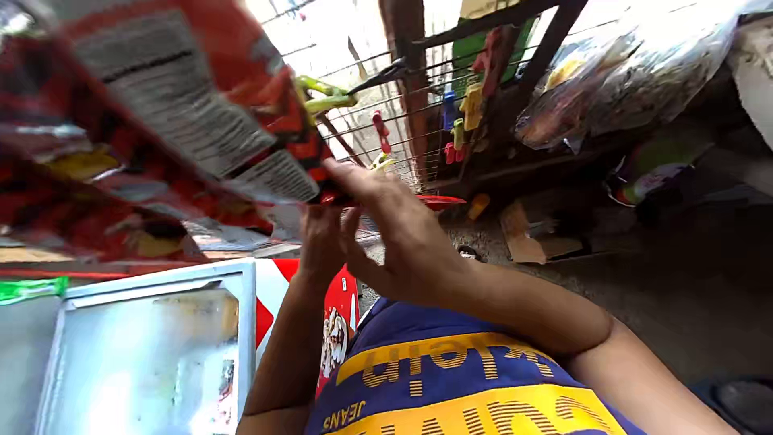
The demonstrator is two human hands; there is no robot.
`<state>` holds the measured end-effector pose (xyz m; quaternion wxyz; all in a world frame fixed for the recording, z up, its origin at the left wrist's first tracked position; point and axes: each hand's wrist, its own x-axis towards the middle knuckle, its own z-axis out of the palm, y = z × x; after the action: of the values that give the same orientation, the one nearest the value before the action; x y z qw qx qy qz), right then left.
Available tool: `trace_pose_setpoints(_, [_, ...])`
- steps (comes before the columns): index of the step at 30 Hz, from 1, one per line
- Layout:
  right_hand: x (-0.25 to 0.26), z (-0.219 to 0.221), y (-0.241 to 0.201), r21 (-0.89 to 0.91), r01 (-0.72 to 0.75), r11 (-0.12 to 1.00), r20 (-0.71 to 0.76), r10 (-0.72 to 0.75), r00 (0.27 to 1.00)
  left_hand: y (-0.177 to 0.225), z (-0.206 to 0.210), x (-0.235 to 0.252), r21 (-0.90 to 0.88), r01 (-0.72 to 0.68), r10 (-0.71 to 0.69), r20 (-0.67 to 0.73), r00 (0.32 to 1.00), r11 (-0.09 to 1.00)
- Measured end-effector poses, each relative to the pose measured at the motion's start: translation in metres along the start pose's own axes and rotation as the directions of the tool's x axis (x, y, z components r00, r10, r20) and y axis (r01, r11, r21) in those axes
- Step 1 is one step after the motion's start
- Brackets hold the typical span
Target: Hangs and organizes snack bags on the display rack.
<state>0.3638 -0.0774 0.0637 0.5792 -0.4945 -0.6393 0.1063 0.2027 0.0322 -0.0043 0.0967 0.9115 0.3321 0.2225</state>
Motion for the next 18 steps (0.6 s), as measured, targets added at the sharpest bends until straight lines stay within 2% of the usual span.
trace_pose_setpoints(1, [0.001, -0.002, 0.0, -0.023, 0.01, 1.0, 0.006, -0.01, 1.0, 0.0, -0.004, 0.002, 0.056, 0.064, -0.066, 0.026, 0.997, 0.996])
trace_pose_setpoints(3, [0.002, -0.002, 0.002, -0.025, 0.047, 0.999, -0.001, -0.047, 0.999, 0.008, -0.015, 0.012, 0.112, 0.185, -0.185, -0.008, 0.983, 0.976])
trace_pose_setpoints(4, [0.003, -0.002, 0.003, -0.011, 0.064, 0.998, -0.002, -0.064, 0.998, 0.021, -0.025, 0.021, 0.06, 0.274, -0.273, -0.024, 0.962, 0.96])
trace_pose_setpoints(5, [0.003, -0.002, 0.005, 0.001, 0.08, 0.997, -0.003, -0.08, 0.997, 0.023, -0.027, 0.026, -0.058, 0.297, -0.302, -0.097, 0.948, 0.953])
trace_pose_setpoints(6, [0.003, -0.001, 0.007, 0.013, 0.093, 0.996, -0.007, -0.093, 0.996, 0.019, -0.027, 0.029, -0.244, 0.244, -0.285, -0.147, 0.947, 0.938])
trace_pose_setpoints(7, [0.003, -0.001, 0.009, 0.027, 0.102, 0.994, -0.003, -0.102, 0.995, 0.01, -0.025, 0.031, -0.47, 0.167, -0.262, -0.142, 0.955, 0.866])
trace_pose_setpoints(9, [0.005, -0.005, 0.015, 0.053, 0.12, 0.991, 0.019, -0.121, 0.992, -0.005, -0.023, 0.033, -0.705, 0.054, -0.18, -0.106, 0.978, 0.707])
trace_pose_setpoints(12, [0.011, -0.013, 0.023, 0.103, 0.132, 0.986, 0.083, -0.14, 0.987, -0.015, -0.025, 0.033, -0.757, 0.019, -0.109, -0.069, 0.992, 0.654])
trace_pose_setpoints(14, [0.015, -0.017, 0.027, 0.128, 0.13, 0.983, 0.115, -0.145, 0.983, -0.019, -0.02, 0.038, -0.788, -0.051, -0.092, -0.135, 0.987, 0.614])
trace_pose_setpoints(16, [0.018, -0.021, 0.031, 0.145, 0.132, 0.981, 0.131, -0.151, 0.98, -0.022, -0.022, 0.039, -0.767, -0.036, -0.082, -0.115, 0.99, 0.64])
trace_pose_setpoints(18, [0.021, -0.023, 0.034, 0.173, 0.135, 0.976, 0.141, -0.16, 0.977, -0.022, -0.022, 0.038, -0.79, -0.012, -0.112, -0.101, 0.989, 0.613])
